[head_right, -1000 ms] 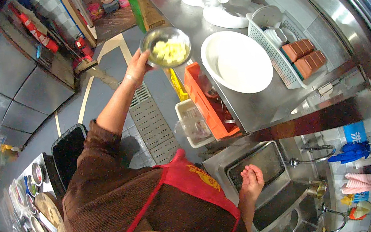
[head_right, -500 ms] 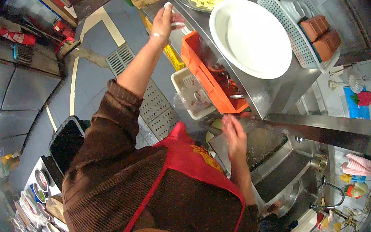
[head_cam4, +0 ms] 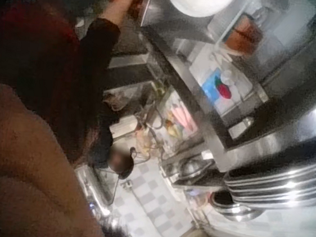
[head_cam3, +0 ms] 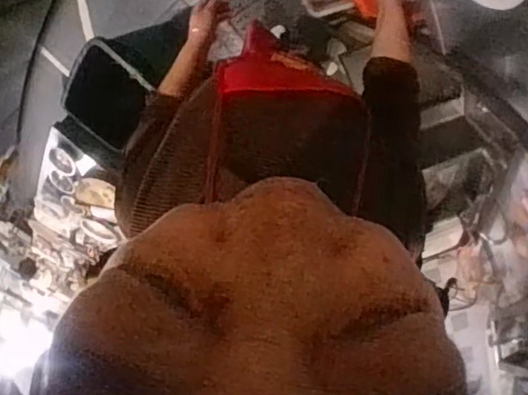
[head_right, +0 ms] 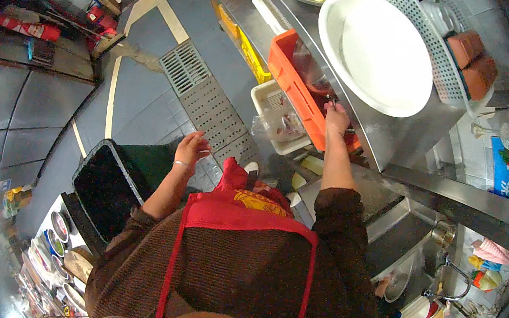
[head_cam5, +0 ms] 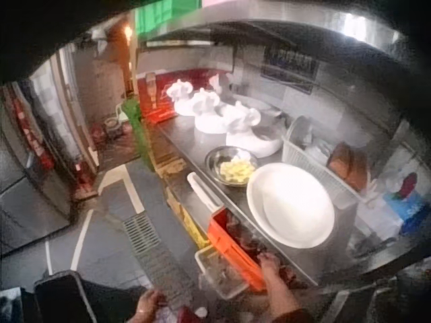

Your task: The person unpacks bean sprouts from a plastic bag and places them on a cutting board. They then peel and chop a potato into small cubes, transfer the cubes into a metal bowl, and rinse them under running water. The person also washes a metal strainer and rinses their hands.

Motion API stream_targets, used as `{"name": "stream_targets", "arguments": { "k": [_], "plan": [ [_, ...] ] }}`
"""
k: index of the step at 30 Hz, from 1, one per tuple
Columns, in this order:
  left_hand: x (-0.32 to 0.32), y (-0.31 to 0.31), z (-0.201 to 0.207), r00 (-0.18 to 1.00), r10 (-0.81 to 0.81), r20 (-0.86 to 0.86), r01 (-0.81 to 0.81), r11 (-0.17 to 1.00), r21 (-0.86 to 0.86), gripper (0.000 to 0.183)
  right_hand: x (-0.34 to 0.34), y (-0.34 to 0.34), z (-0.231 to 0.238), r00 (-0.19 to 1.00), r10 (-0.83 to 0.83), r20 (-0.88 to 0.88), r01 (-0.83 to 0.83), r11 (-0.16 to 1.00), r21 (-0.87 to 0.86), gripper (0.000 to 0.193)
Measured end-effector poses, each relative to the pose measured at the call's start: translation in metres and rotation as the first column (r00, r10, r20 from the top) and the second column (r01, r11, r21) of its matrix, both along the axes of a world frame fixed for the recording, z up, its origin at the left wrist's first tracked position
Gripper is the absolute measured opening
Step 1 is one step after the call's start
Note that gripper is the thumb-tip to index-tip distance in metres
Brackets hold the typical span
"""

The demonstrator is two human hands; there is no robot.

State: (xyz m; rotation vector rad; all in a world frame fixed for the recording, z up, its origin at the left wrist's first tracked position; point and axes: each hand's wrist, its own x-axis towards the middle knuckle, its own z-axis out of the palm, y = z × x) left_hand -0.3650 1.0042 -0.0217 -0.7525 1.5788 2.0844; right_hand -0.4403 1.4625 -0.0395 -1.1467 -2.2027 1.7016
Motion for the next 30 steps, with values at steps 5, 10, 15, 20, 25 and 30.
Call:
{"name": "stream_targets", "arguments": {
  "k": [5,10,15,20,25,30],
  "plan": [
    [0.033,-0.038,-0.012,0.996,0.049,0.071,-0.044,0.996,-0.081,0.034,-0.011,-0.004,0.040,0.952,0.066,0.298,-0.144,0.958,0.246,0.048],
    [0.034,-0.013,0.000,0.997,0.005,0.071,-0.003,1.000,-0.027,0.029,-0.014,-0.006,0.056,0.971,0.088,0.222,-0.154,0.941,0.301,0.060],
    [0.026,0.021,0.020,0.994,-0.099,0.041,0.097,0.993,0.060,0.030,-0.027,-0.004,0.031,0.967,-0.055,-0.249,0.101,0.979,0.176,0.043],
    [0.029,0.024,0.035,0.992,-0.120,0.033,0.117,0.989,0.085,0.030,-0.031,-0.005,0.057,0.729,-0.572,-0.376,0.142,0.664,-0.735,0.015],
    [0.028,0.019,0.039,0.995,-0.094,0.029,0.091,0.993,0.080,0.028,0.007,-0.030,0.105,0.753,-0.636,-0.168,0.150,0.414,-0.898,0.012],
    [0.016,0.012,0.038,0.996,-0.093,-0.003,0.093,0.991,0.095,0.030,0.076,-0.062,0.108,0.859,-0.512,-0.029,0.199,0.385,-0.901,0.014]
  ]
}}
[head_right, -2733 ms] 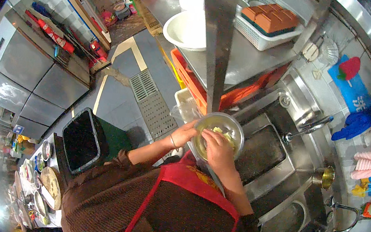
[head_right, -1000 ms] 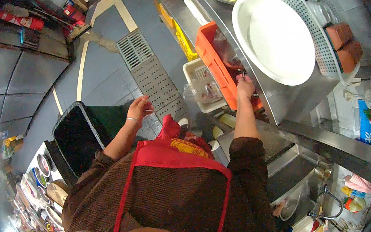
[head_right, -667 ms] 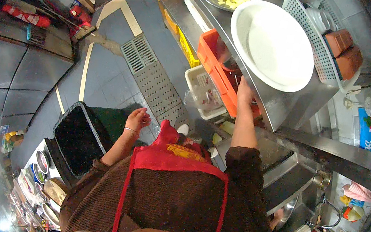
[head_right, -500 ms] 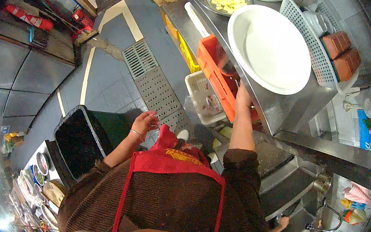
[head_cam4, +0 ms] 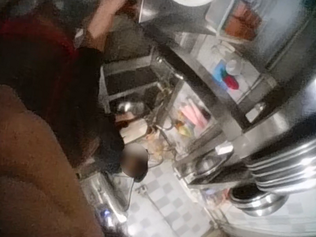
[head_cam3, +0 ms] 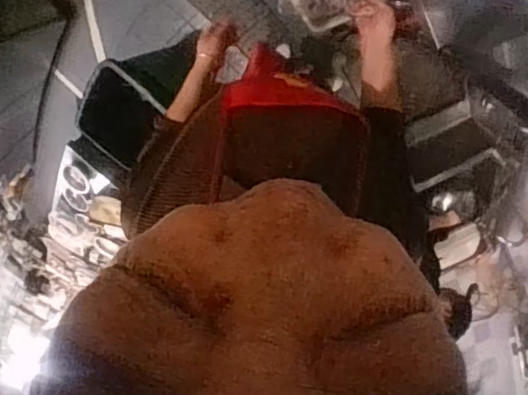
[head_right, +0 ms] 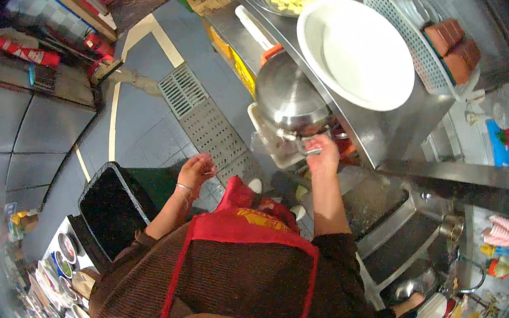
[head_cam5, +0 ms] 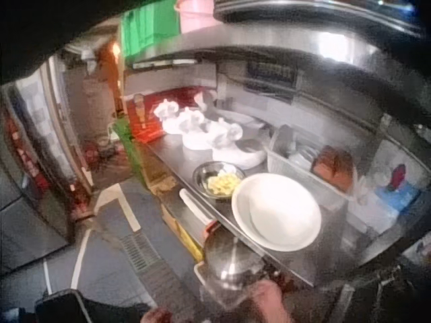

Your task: The person unpacks bean sprouts from a plastic bag and places them on a cutting board. They then peel and chop a potato into small cubes, transfer the cubes into a metal bowl, and rinse them under running water. The person also washes a metal strainer and rinses their hands.

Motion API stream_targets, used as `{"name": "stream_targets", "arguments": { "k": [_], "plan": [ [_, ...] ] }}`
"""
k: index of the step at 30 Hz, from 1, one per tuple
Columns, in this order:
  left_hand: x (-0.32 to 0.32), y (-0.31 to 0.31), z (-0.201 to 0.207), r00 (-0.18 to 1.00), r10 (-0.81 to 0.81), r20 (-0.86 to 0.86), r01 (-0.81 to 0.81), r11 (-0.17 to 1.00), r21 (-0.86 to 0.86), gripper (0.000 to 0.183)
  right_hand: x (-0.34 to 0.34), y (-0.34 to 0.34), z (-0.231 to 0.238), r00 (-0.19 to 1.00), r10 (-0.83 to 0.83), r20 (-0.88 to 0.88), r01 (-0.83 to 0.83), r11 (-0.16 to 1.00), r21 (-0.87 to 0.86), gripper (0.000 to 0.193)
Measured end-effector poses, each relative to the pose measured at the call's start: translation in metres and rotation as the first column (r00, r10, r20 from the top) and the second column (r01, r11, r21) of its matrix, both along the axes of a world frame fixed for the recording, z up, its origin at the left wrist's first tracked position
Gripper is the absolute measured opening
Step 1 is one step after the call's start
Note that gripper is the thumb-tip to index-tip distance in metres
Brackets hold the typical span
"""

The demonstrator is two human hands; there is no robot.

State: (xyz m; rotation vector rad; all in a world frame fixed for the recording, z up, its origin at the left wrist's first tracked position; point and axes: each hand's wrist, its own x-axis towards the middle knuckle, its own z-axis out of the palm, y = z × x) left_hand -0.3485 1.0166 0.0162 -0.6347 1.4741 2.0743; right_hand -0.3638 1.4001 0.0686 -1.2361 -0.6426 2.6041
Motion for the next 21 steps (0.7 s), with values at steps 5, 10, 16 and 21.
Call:
{"name": "stream_targets", "arguments": {
  "k": [5,10,16,21],
  "plan": [
    [-0.007,-0.005,0.008,1.000,-0.008,-0.029,0.010,0.998,0.054,0.035,0.074,-0.023,0.016,0.995,0.101,0.013,-0.102,0.975,0.195,0.015],
    [0.014,0.011,0.048,0.986,-0.167,-0.020,0.168,0.969,0.181,0.043,0.126,-0.033,0.074,0.910,0.411,0.046,-0.332,0.660,0.674,0.019],
    [0.057,0.053,0.096,0.816,-0.578,0.031,0.467,0.689,0.555,0.099,0.238,-0.039,0.127,0.736,0.491,0.465,-0.057,-0.640,0.766,0.021],
    [0.113,0.092,0.114,0.586,-0.800,0.129,0.624,0.547,0.558,0.067,0.349,-0.031,0.138,0.849,0.363,0.385,0.061,-0.789,0.611,0.015]
  ]
}}
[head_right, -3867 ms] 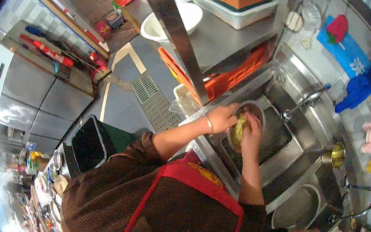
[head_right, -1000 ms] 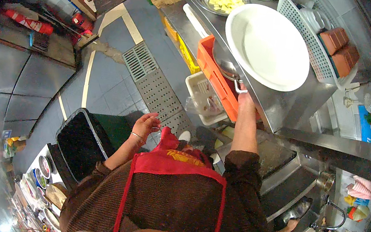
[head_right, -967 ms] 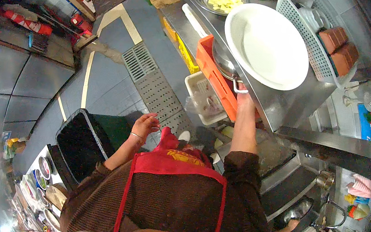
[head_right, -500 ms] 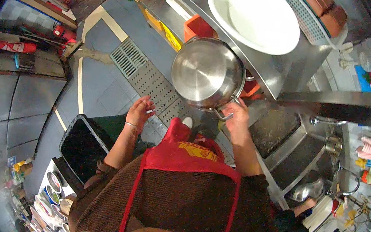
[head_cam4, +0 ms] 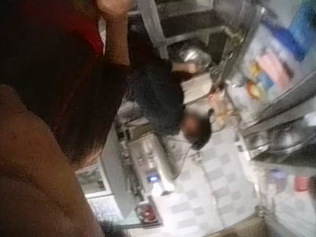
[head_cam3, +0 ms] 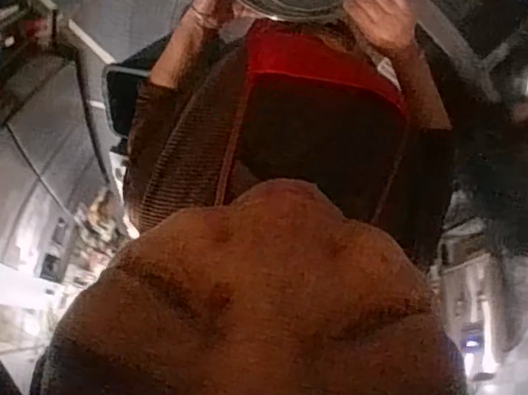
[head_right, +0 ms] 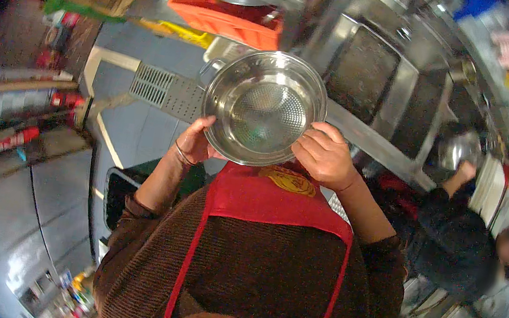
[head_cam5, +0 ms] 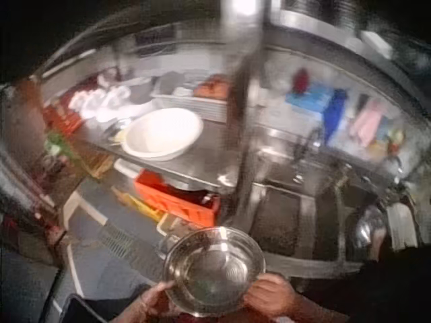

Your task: The person unpacks bean sprouts from a plastic bag and places them on a cutting board. They then peel and chop a potato into small cubes, transfer the cubes into a metal bowl, and rinse them under running water. The person also washes a metal strainer and rinses their hands.

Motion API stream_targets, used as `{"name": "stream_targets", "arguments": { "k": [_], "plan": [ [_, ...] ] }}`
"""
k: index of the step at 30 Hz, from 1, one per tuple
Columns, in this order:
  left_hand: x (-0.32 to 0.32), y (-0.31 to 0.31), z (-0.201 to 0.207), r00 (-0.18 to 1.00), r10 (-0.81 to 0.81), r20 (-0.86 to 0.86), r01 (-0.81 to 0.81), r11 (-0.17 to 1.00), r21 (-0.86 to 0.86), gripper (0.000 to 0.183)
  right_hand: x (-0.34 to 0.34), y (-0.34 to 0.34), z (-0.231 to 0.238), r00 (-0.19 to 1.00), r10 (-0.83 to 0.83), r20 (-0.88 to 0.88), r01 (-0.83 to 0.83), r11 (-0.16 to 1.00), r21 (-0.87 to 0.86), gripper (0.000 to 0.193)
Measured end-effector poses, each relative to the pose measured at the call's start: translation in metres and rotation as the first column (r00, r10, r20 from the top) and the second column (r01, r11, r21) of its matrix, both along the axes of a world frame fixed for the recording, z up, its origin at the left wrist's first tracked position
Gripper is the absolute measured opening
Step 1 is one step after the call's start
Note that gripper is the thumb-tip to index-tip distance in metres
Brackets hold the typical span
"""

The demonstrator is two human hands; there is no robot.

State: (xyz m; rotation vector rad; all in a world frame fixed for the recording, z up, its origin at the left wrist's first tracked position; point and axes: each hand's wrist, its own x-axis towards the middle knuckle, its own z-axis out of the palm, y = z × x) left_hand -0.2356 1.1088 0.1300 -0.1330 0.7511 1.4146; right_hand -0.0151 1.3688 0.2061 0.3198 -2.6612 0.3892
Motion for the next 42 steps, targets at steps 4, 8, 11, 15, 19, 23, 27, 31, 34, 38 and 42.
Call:
{"name": "stream_targets", "arguments": {
  "k": [4,8,11,15,19,23,27,31,34,38,42],
  "plan": [
    [0.050,0.039,-0.011,0.994,-0.087,-0.069,0.088,0.996,0.009,0.050,0.098,0.012,0.002,0.916,-0.390,0.097,0.373,0.915,0.157,0.029],
    [0.081,0.074,-0.021,0.974,-0.082,-0.213,0.092,0.995,0.035,0.047,0.187,0.019,-0.016,0.473,-0.877,0.083,0.878,0.477,0.033,0.057],
    [0.094,0.104,-0.018,0.959,-0.118,-0.259,0.133,0.990,0.040,0.047,0.261,0.016,-0.037,0.290,-0.931,0.222,0.944,0.240,-0.229,0.065],
    [0.114,0.156,-0.007,0.836,-0.395,-0.381,0.342,0.918,-0.202,0.061,0.327,-0.037,-0.080,0.173,-0.814,0.554,0.875,-0.131,-0.466,0.028],
    [0.164,0.226,-0.012,0.604,-0.632,-0.485,0.708,0.705,-0.037,0.083,0.359,-0.103,-0.109,-0.099,-0.699,0.708,0.922,-0.332,-0.199,0.028],
    [0.243,0.279,-0.016,0.343,-0.780,-0.523,0.936,0.332,0.119,0.082,0.382,-0.169,-0.127,-0.259,-0.564,0.784,0.820,-0.557,-0.130,0.031],
    [0.388,0.283,-0.011,0.159,-0.809,-0.566,0.972,0.027,0.234,0.079,0.431,-0.250,-0.136,-0.290,-0.662,0.691,0.647,-0.668,-0.369,0.022],
    [0.525,0.245,-0.004,0.062,-0.934,-0.351,0.950,-0.053,0.309,0.056,0.485,-0.308,-0.129,-0.477,-0.708,0.520,0.387,-0.701,-0.599,0.025],
    [0.612,0.221,0.003,0.008,-0.979,-0.203,0.971,-0.041,0.237,0.053,0.549,-0.342,-0.088,-0.153,-0.638,0.755,-0.246,-0.715,-0.654,0.044],
    [0.711,0.208,0.012,-0.008,-0.987,-0.160,0.971,-0.045,0.233,0.052,0.621,-0.359,-0.035,-0.089,-0.926,0.366,-0.458,-0.288,-0.841,0.087],
    [0.781,0.216,0.020,-0.026,-0.973,-0.228,0.978,-0.072,0.196,0.055,0.710,-0.344,-0.013,-0.296,-0.912,0.282,-0.453,-0.126,-0.883,0.082]
  ]
}}
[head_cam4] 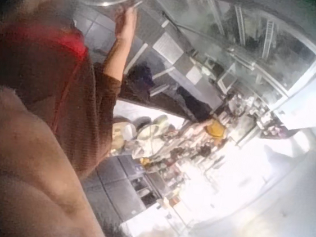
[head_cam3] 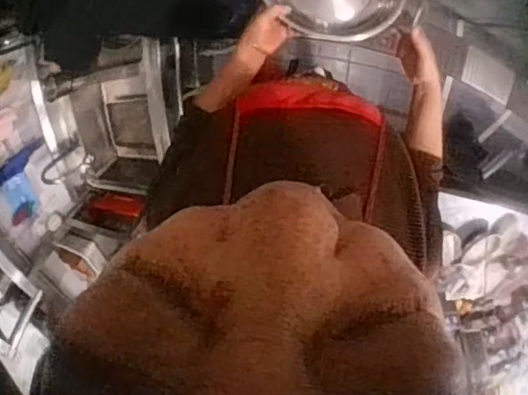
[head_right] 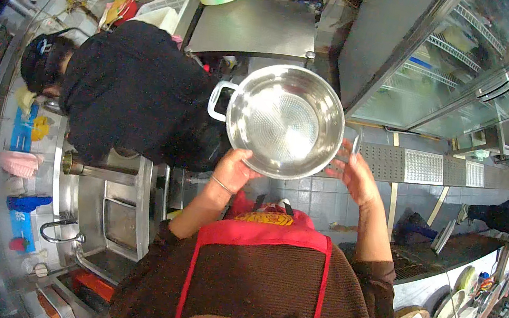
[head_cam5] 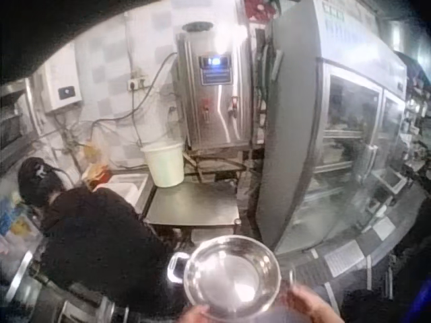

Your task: The person unpacks bean sprouts from a plastic bag and places them on a cutting board. They then peel and chop a potato into small cubes, transfer the cubes into a metal bowl, and rinse them under running water. The person also washes a metal strainer and rinses their hands.

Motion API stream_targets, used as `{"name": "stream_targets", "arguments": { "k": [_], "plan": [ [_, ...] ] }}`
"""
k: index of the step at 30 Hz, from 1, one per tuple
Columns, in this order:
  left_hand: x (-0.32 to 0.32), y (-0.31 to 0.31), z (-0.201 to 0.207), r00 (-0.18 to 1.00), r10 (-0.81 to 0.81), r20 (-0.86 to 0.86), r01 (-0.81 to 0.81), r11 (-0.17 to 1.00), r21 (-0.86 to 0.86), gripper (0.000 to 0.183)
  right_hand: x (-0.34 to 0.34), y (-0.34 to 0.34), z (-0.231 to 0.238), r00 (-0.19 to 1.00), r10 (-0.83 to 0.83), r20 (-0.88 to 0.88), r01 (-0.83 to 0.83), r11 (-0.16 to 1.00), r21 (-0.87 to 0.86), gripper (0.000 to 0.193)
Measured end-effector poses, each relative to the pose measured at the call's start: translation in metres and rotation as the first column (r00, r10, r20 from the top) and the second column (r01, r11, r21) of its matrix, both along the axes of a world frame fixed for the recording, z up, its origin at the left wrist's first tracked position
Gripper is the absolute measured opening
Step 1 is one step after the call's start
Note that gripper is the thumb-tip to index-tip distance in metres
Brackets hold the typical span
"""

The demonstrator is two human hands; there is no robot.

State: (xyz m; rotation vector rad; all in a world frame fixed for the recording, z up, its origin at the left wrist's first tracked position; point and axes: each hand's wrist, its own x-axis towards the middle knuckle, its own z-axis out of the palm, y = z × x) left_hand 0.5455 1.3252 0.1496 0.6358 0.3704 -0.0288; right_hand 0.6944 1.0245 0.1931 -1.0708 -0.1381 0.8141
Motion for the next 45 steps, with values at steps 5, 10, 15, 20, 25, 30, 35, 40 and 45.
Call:
{"name": "stream_targets", "arguments": {
  "k": [5,10,15,20,25,30,35,40,45],
  "plan": [
    [0.076,0.038,0.013,0.999,-0.037,-0.022,0.038,0.999,0.020,0.053,0.086,0.043,0.014,0.983,-0.118,0.140,0.143,0.973,-0.182,0.054],
    [0.143,0.081,0.016,0.998,-0.059,-0.030,0.062,0.994,0.089,0.048,0.138,0.092,0.025,0.963,-0.230,0.141,0.261,0.929,-0.262,0.037],
    [0.209,0.120,0.011,0.997,-0.067,-0.034,0.071,0.988,0.134,0.053,0.199,0.123,0.044,0.968,-0.229,0.103,0.249,0.923,-0.292,0.024],
    [0.277,0.152,0.011,0.989,-0.091,-0.116,0.111,0.979,0.173,0.064,0.272,0.155,0.034,0.966,-0.254,0.050,0.258,0.961,-0.104,0.013],
    [0.355,0.173,0.019,0.976,0.214,-0.030,-0.160,0.809,0.566,0.079,0.349,0.177,0.012,0.984,-0.169,0.062,0.166,0.985,0.046,0.017],
    [0.459,0.223,0.124,0.767,0.393,0.506,-0.540,-0.030,0.841,0.067,0.440,0.201,0.008,0.988,-0.117,0.106,0.115,0.993,0.022,0.016],
    [0.611,0.268,0.279,0.658,-0.017,0.753,-0.575,-0.657,0.488,0.061,0.516,0.233,0.027,0.996,-0.032,0.079,0.030,0.999,0.034,0.016],
    [0.699,0.283,0.341,0.773,0.074,0.630,-0.368,-0.758,0.539,0.028,0.561,0.274,0.038,0.998,0.033,0.056,-0.036,0.999,0.038,0.013],
    [0.680,0.267,0.341,0.739,-0.031,0.673,-0.475,-0.733,0.487,0.016,0.586,0.306,0.039,0.995,0.096,0.012,-0.096,0.994,0.057,0.011]
  ]
}}
